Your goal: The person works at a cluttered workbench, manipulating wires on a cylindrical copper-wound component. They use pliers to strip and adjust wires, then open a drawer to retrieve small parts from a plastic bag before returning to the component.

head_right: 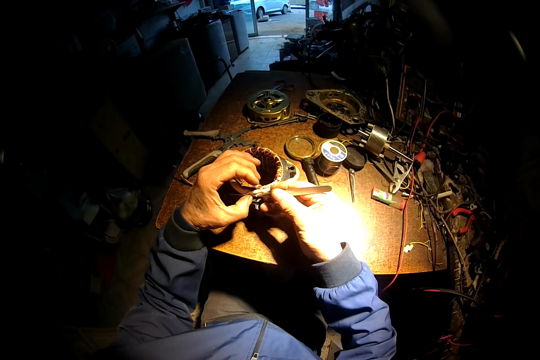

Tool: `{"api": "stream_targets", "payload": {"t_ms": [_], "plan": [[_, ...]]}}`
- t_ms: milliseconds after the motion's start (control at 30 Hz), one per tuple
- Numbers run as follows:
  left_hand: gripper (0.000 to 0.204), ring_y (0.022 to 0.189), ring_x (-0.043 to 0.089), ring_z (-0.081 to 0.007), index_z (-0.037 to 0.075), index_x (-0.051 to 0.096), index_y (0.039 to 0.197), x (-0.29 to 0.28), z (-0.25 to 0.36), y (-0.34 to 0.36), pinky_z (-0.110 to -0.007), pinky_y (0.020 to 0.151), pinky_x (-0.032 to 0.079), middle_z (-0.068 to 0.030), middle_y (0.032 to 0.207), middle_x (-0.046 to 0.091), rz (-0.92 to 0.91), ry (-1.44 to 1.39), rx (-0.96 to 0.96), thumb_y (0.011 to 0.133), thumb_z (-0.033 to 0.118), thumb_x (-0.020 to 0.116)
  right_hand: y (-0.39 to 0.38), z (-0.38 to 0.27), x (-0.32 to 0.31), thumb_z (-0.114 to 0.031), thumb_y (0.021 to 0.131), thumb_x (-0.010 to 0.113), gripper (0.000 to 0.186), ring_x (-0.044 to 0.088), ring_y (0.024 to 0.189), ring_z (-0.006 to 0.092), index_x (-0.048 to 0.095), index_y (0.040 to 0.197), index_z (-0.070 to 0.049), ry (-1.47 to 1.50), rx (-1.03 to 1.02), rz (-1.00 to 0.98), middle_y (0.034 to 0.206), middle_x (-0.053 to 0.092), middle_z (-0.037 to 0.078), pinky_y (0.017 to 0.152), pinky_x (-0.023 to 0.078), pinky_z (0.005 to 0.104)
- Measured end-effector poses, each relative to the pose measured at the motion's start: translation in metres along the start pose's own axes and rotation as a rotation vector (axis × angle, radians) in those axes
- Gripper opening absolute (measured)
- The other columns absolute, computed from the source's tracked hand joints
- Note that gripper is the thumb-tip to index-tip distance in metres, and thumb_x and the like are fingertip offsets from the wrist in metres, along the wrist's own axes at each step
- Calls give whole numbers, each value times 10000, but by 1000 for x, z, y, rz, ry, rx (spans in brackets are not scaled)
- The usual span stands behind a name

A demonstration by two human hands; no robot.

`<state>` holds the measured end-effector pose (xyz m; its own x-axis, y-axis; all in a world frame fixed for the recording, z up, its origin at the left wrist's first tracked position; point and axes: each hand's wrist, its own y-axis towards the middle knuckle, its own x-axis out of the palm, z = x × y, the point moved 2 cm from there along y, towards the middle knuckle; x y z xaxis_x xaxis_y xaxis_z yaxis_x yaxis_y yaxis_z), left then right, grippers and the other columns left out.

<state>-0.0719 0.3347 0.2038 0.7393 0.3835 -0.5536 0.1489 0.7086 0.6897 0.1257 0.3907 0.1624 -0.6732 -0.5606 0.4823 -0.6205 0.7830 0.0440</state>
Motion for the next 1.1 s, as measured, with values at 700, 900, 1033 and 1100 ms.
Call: {"api": "stream_targets", "payload": {"t_ms": [700,900,1033,1100], "plan": [[321,1067,651,-298,51,766,1033,-6,24,-33,-406,942,553,-116,1140,684,193,339,4,729,10,860,4,8,-13,-186,1026,682,260,733,916,220,696,1175,26,192,49,-77,1066,742,131,860,611,385],[256,987,672,-274,48,772,991,-7,22,-32,-412,901,529,-85,1042,716,177,402,150,755,-16,849,4,7,-14,-224,986,752,265,754,885,232,708,1145,-16,192,53,-66,989,739,97,841,626,390],[202,935,678,-270,36,750,947,-12,22,-27,-403,864,539,-84,991,712,170,431,215,773,-23,833,2,7,-14,-166,1014,690,258,736,915,230,692,1189,24,198,53,-90,1074,744,133,865,610,399],[185,919,677,-275,31,727,929,-10,20,-24,-405,850,539,-90,963,706,168,430,215,781,-28,821,4,8,-16,-169,1011,696,261,738,911,231,692,1187,23,188,41,-78,1067,741,126,861,612,401]]}}
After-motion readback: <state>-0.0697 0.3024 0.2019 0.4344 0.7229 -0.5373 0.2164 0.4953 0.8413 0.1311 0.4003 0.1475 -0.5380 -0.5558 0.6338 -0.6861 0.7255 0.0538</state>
